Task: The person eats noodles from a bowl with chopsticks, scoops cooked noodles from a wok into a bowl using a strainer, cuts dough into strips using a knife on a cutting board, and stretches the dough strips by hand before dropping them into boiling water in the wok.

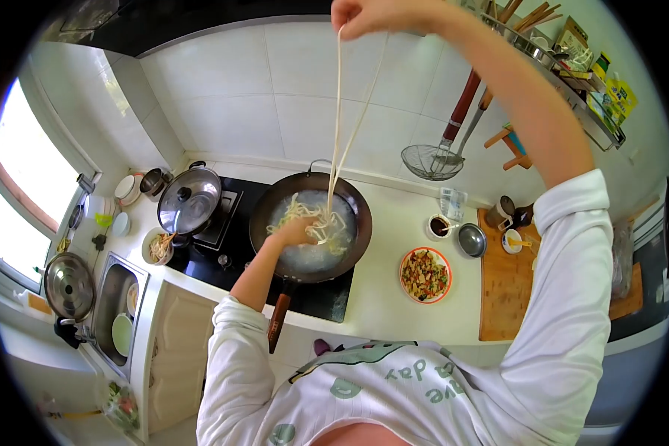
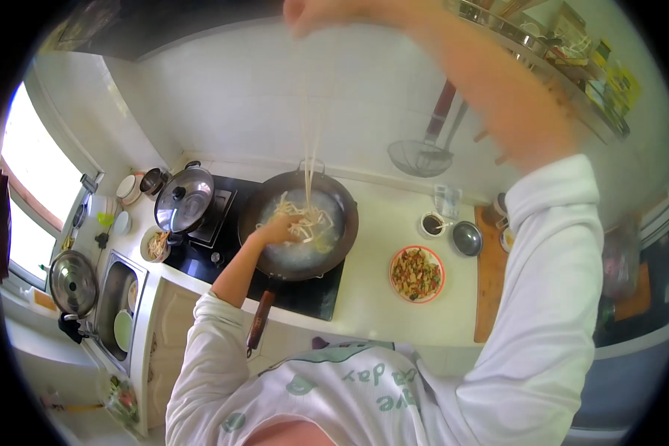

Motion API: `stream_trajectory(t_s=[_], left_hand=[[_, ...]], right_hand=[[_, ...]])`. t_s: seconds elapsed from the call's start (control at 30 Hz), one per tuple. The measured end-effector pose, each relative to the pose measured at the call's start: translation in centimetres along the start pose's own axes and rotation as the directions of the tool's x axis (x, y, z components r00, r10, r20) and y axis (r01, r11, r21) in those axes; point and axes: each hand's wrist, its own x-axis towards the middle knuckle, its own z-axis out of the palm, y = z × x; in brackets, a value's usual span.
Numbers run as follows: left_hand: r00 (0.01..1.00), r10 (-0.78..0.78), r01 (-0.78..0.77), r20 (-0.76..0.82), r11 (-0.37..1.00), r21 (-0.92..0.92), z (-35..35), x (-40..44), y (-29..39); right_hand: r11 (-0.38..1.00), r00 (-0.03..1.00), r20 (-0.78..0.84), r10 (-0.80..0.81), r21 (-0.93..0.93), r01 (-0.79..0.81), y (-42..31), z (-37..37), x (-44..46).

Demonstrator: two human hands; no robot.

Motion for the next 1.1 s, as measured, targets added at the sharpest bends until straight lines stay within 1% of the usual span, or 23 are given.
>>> stream_trajectory(t_s=[0.07,0.1,0.13,0.17,0.2,0.3,0.33,0.43,0.47,0.53,0.57,0.6,0.67,0.7,0.73,0.77,0.8,0.83,0.87,0.93,1.03,1.07,1.1], left_hand=[[0.993,-0.117,0.11,-0.031,0.978,-0.177,-3.8,0.2,4.0],[0.988,-0.027,-0.046,-0.152,0.888,-0.458,-5.4,0.5,5.9],[0.955,0.016,-0.22,-0.295,0.705,-0.674,-6.7,0.7,7.6],[0.932,-0.02,-0.258,-0.363,0.667,-0.699,-8.2,0.5,9.8],[0.903,-0.058,-0.297,-0.425,0.629,-0.718,-9.6,0.3,11.3],[0.935,-0.191,-0.108,-0.299,0.649,-0.753,-11.4,0.3,10.1],[0.951,-0.193,-0.039,-0.243,0.703,-0.71,-11.4,-0.2,9.1],[0.926,-0.27,0.058,-0.264,0.792,-0.608,-10.3,-1.7,4.9],[0.927,-0.278,0.069,-0.253,0.788,-0.612,-9.9,-2.0,4.4],[0.879,-0.346,0.083,-0.329,0.79,-0.608,-9.2,-2.8,3.8],[0.873,-0.367,0.096,-0.321,0.774,-0.626,-9.0,-2.9,3.8],[0.874,-0.371,0.103,-0.312,0.771,-0.628,-8.7,-3.0,3.6],[0.875,-0.351,0.13,-0.334,0.835,-0.535,-8.3,-3.1,3.6],[0.878,-0.352,0.135,-0.325,0.833,-0.536,-8.3,-3.4,3.8],[0.874,-0.328,0.153,-0.358,0.886,-0.437,-8.3,-3.9,3.9],[0.873,-0.298,0.17,-0.386,0.928,-0.332,-8.3,-4.5,4.5],[0.879,-0.298,0.173,-0.371,0.927,-0.334,-8.2,-5.2,4.9],[0.886,-0.286,0.141,-0.364,0.916,-0.376,-8.1,-6.0,5.4],[0.893,-0.273,0.109,-0.358,0.902,-0.417,-7.9,-6.7,6.4],[0.9,-0.277,0.115,-0.337,0.896,-0.43,-6.7,-8.3,9.8],[0.905,-0.279,0.046,-0.322,0.815,-0.578,-2.8,-9.4,16.3],[0.912,-0.271,0.015,-0.307,0.772,-0.636,-0.7,-9.1,19.4],[0.939,-0.25,0.002,-0.234,0.687,-0.727,2.1,-8.4,21.6]], right_hand=[[0.997,0.995,0.091,0.03,0.072,-0.037,1.8,4.0,1.4],[0.983,0.982,0.179,0.06,0.159,-0.089,2.0,5.7,1.7],[0.981,0.979,0.195,0.051,0.174,-0.086,2.3,7.7,1.8],[0.979,0.982,0.187,0.0,0.2,-0.038,2.6,9.9,1.9],[0.974,0.983,0.177,-0.047,0.227,0.006,3.0,12.2,1.9],[0.946,0.971,0.235,-0.042,0.323,-0.037,3.8,18.2,1.6],[0.941,0.968,0.249,-0.039,0.336,-0.048,4.2,19.9,1.2],[0.872,0.934,0.354,0.047,0.442,-0.211,5.7,25.6,0.4],[0.866,0.931,0.361,0.048,0.45,-0.219,5.9,27.5,0.1],[0.792,0.905,0.411,0.112,0.513,-0.332,5.4,30.8,-0.6],[0.808,0.925,0.375,0.061,0.525,-0.266,5.3,32.6,-0.8],[0.803,0.923,0.379,0.062,0.53,-0.272,5.2,34.1,-1.0],[0.735,0.913,0.406,0.047,0.605,-0.307,4.9,36.3,-1.6],[0.788,0.918,0.397,-0.006,0.566,-0.24,4.9,36.8,-2.3],[0.782,0.917,0.4,0.0,0.572,-0.249,4.9,37.5,-3.0],[0.813,0.947,0.312,0.079,0.529,-0.242,5.0,38.4,-4.0],[0.842,0.964,0.218,0.154,0.481,-0.243,4.7,38.6,-5.3],[0.801,0.971,0.173,0.168,0.55,-0.237,4.8,38.4,-7.0],[0.797,0.968,0.177,0.179,0.551,-0.248,4.8,38.1,-9.1],[0.613,0.952,0.108,0.288,0.743,-0.269,4.6,37.4,-14.3],[0.596,0.913,0.05,0.404,0.743,-0.304,4.3,37.2,-24.5],[0.433,0.856,0.117,0.504,0.823,-0.368,4.2,37.6,-28.7],[0.255,0.781,0.187,0.595,0.878,-0.405,4.1,37.7,-33.4]])
